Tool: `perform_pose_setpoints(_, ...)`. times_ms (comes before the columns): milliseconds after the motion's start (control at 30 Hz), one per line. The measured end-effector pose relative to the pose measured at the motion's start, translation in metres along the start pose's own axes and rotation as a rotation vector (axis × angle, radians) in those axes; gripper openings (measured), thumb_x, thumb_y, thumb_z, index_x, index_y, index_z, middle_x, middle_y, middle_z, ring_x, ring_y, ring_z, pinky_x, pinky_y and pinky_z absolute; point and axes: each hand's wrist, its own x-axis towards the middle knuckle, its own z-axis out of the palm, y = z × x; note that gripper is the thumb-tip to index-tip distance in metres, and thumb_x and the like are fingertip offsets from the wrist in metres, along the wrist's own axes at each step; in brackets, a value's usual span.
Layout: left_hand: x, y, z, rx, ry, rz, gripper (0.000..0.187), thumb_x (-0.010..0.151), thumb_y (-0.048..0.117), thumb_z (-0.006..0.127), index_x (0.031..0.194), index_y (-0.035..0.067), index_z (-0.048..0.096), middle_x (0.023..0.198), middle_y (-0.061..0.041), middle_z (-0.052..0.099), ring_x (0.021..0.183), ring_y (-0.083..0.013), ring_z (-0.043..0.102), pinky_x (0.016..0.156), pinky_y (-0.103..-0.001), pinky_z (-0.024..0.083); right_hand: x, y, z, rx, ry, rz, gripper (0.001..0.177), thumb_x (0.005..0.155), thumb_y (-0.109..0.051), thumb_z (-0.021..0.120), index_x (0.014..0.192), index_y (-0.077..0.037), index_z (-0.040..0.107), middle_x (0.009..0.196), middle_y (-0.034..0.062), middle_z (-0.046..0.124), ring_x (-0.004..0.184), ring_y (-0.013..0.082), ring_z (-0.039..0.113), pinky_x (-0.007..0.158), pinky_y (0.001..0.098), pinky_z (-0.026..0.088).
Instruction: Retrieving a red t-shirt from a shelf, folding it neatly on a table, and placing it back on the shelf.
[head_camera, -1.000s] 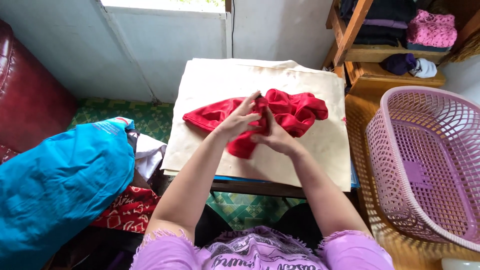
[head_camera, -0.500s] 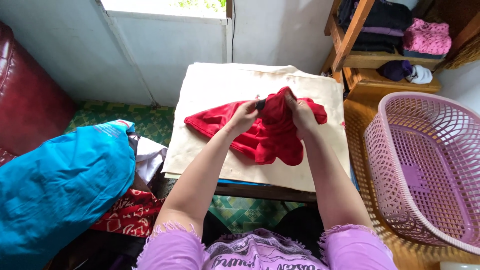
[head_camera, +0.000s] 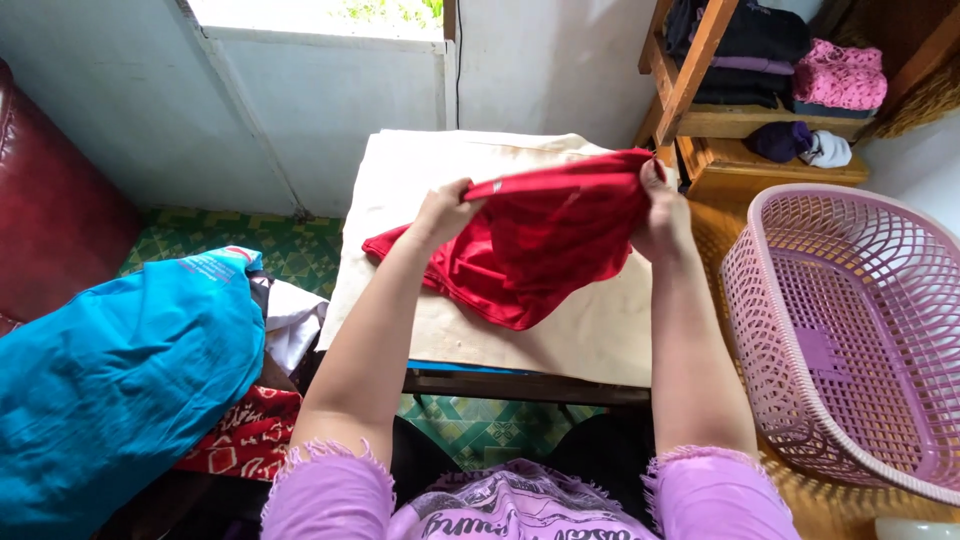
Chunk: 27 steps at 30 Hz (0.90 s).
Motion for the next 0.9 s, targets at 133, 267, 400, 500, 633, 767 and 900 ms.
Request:
perform_pose_setpoints(133,0.008,-0.009,-0.001,-0.259,0.082,0.069,0.020,0.087,0.042,0.075,0.097,0.026,0.069,0.082,-0.002,0.069,0.084,-0.0196,0.069,0.077,-0.036,0.053,0.029,0.004,-0.011,0.115,0.131,0.103,0.026,0.095,-0.029,0.077,0.093,-0.006,0.068,0.079,0.0124,0.070,0.071,0.0264,0.076,0.074,0.0356,0.064)
perform_pose_setpoints(267,-0.005,0.004,-0.025,0.168,0.212,0.215,0.063,0.076,0.030,0.090,0.129,0.023,0.058,0.107,-0.012,0.066,0.101,-0.0414,0.070,0.090,-0.047,0.058,0.060,0.019,-0.042,0.178,0.244,0.156,0.028,0.093,-0.032,0.076,0.096,-0.005,0.070,0.083,0.0156,0.074,0.074,0.0300,0.078,0.075,0.0403,0.065)
perform_pose_setpoints(400,-0.005,-0.030,0.003,0.382,0.113,0.143,0.061,0.077,0.050,0.086,0.126,0.024,0.060,0.102,-0.009,0.064,0.100,-0.0410,0.071,0.092,-0.050,0.059,0.061,0.013,-0.048,0.320,0.142,0.365,0.053,0.094,-0.054,0.058,0.108,-0.004,0.071,0.100,0.0155,0.075,0.097,0.0343,0.077,0.100,0.0500,0.061)
perform_pose_setpoints(500,-0.067,0.027,0.003,0.241,-0.316,0.249,0.059,0.062,0.047,0.091,0.113,0.029,0.068,0.101,-0.001,0.073,0.108,-0.0323,0.071,0.096,-0.050,0.055,0.070,0.020,-0.048,0.362,0.100,0.370,0.064,0.091,-0.060,0.050,0.107,-0.003,0.073,0.107,0.0204,0.077,0.103,0.0396,0.076,0.107,0.0578,0.056)
perform_pose_setpoints(633,-0.061,-0.037,0.063,0.597,-0.515,0.209,0.079,0.054,0.062,0.089,0.125,0.039,0.062,0.118,0.007,0.068,0.118,-0.0243,0.064,0.100,-0.050,0.048,0.082,0.050,-0.066,0.362,0.015,0.305,0.067,0.091,-0.058,0.058,0.119,0.002,0.070,0.121,0.0275,0.072,0.117,0.0466,0.069,0.118,0.0636,0.042)
perform_pose_setpoints(767,-0.048,-0.077,0.093,0.614,-0.297,0.176,0.018,0.090,0.038,0.062,0.106,0.030,0.063,0.106,0.004,0.070,0.110,-0.0240,0.068,0.094,-0.053,0.052,0.065,0.088,-0.068,-0.962,0.001,0.021,0.102,0.096,-0.035,0.079,0.161,-0.028,0.002,0.169,0.0285,0.012,0.152,0.0489,0.026,0.123,0.0641,0.020)
perform_pose_setpoints(900,-0.067,-0.027,0.056,0.516,-0.258,0.309,0.042,0.074,0.050,0.077,0.104,0.027,0.060,0.108,0.004,0.063,0.115,-0.0236,0.062,0.092,-0.045,0.053,0.008,0.115,-0.031,-1.346,-0.597,-0.454,0.020,0.082,-0.045,0.076,0.101,-0.037,0.078,0.096,-0.0055,0.072,0.103,0.0211,0.064,0.092,0.0375,0.049)
